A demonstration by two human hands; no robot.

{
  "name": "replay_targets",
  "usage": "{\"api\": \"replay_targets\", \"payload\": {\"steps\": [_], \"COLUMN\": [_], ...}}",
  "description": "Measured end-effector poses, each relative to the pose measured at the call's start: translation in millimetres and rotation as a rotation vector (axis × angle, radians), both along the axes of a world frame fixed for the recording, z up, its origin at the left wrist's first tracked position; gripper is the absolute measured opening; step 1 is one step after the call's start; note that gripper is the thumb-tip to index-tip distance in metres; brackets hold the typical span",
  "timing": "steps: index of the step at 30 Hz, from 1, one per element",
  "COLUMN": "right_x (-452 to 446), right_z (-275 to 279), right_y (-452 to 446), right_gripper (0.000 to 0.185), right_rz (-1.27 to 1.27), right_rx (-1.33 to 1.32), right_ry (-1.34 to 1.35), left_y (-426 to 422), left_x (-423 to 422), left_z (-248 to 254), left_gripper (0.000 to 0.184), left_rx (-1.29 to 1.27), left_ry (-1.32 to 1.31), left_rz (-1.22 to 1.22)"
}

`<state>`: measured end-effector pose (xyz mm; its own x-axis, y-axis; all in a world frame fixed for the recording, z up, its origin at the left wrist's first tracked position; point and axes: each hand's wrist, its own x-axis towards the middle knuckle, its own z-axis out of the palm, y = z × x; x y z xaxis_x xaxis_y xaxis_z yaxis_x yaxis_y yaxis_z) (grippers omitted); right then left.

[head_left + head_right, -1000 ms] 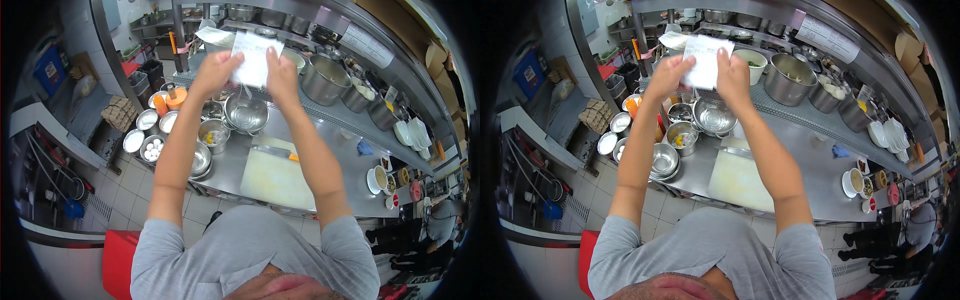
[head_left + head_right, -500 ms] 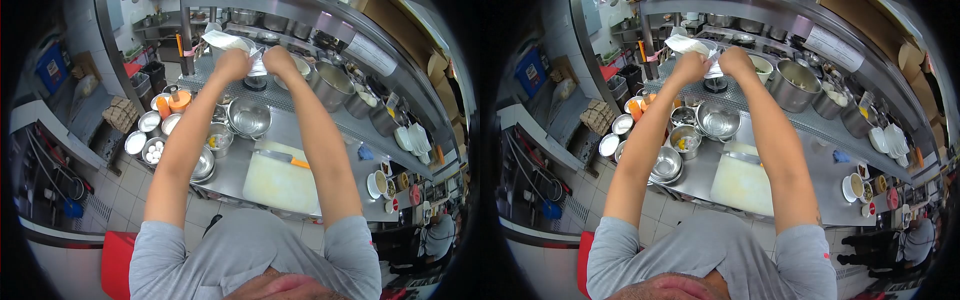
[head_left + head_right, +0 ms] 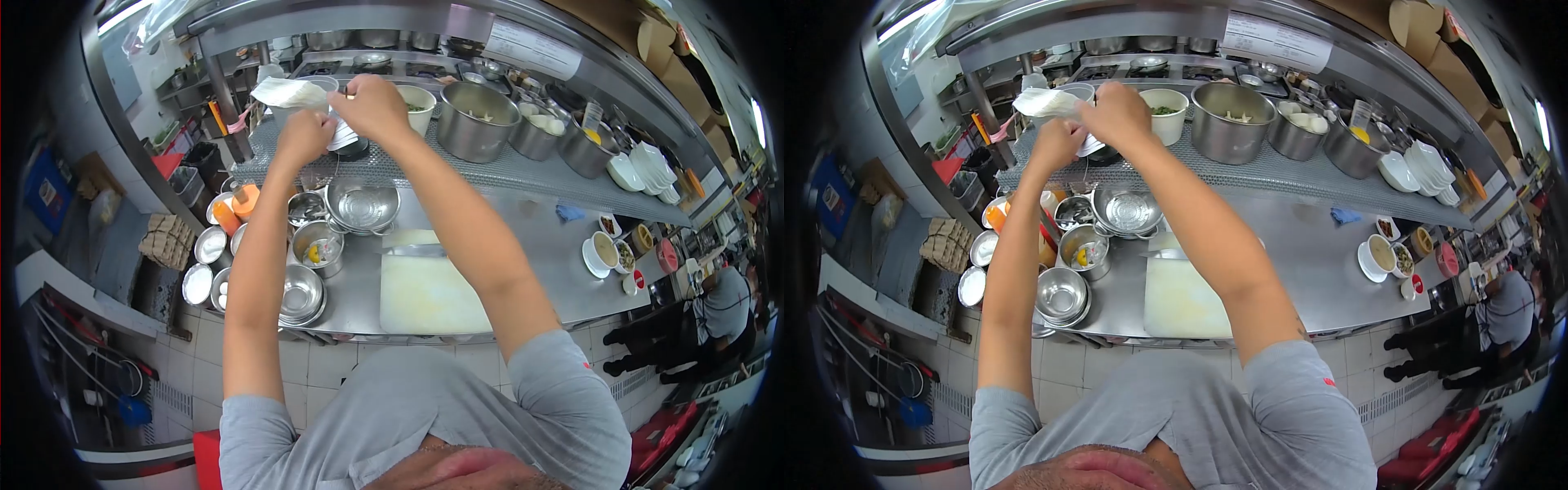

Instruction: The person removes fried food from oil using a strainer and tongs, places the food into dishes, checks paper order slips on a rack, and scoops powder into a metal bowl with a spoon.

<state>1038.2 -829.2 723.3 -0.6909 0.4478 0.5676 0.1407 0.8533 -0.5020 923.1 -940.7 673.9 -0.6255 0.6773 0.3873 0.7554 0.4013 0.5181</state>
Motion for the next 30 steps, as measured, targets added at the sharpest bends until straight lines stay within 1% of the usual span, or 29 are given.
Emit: {"api": "replay_targets", "payload": {"steps": [1, 4, 7, 9, 12, 16, 18, 21, 22, 25, 27, 28, 30], "right_x": [0, -14, -14, -18, -22, -30, -37, -38, -34, -9, 16, 30, 60], "right_z": [1, -12, -7, 1, 12, 17, 11, 5, 5, 11, 4, 1, -13], "right_y": [-1, 5, 6, 9, 14, 19, 23, 27, 25, 17, 20, 23, 35], "right_gripper": [0.032, 0.027, 0.023, 0.022, 0.021, 0.019, 0.019, 0.021, 0.023, 0.028, 0.031, 0.033, 0.036], "right_rz": [0.055, 0.032, -0.030, -0.049, -0.059, -0.068, -0.090, -0.102, -0.102, -0.135, -0.036, 0.013, 0.109], "right_rx": [-0.026, -0.005, 0.107, 0.109, 0.115, 0.089, 0.124, 0.146, 0.149, 0.153, 0.078, 0.042, -0.204], "right_ry": [-0.087, 0.083, 0.065, 0.079, 0.082, 0.039, -0.034, -0.081, -0.086, -0.015, 0.183, 0.283, 0.352], "left_y": [-1, -1, -2, -3, -8, -17, -20, -30, -30, -31, -29, -24, -7], "left_x": [0, 0, 1, 3, 7, 7, 7, 21, 23, 37, 59, 67, 77], "left_z": [0, -2, -2, 2, 8, 6, 3, 10, 12, 27, 52, 60, 75], "left_gripper": [0.033, 0.035, 0.041, 0.045, 0.046, 0.040, 0.038, 0.034, 0.033, 0.032, 0.034, 0.034, 0.035], "left_rx": [-0.005, 0.010, 0.088, 0.173, 0.203, 0.182, 0.188, 0.223, 0.284, 0.431, 0.484, 0.517, 0.581], "left_ry": [0.004, 0.011, -0.019, -0.081, -0.128, -0.054, 0.004, 0.008, 0.030, 0.056, 0.022, 0.056, 0.120], "left_rz": [0.002, 0.004, 0.008, 0.031, 0.040, 0.048, 0.060, 0.075, 0.046, -0.052, -0.131, -0.189, -0.307]}}
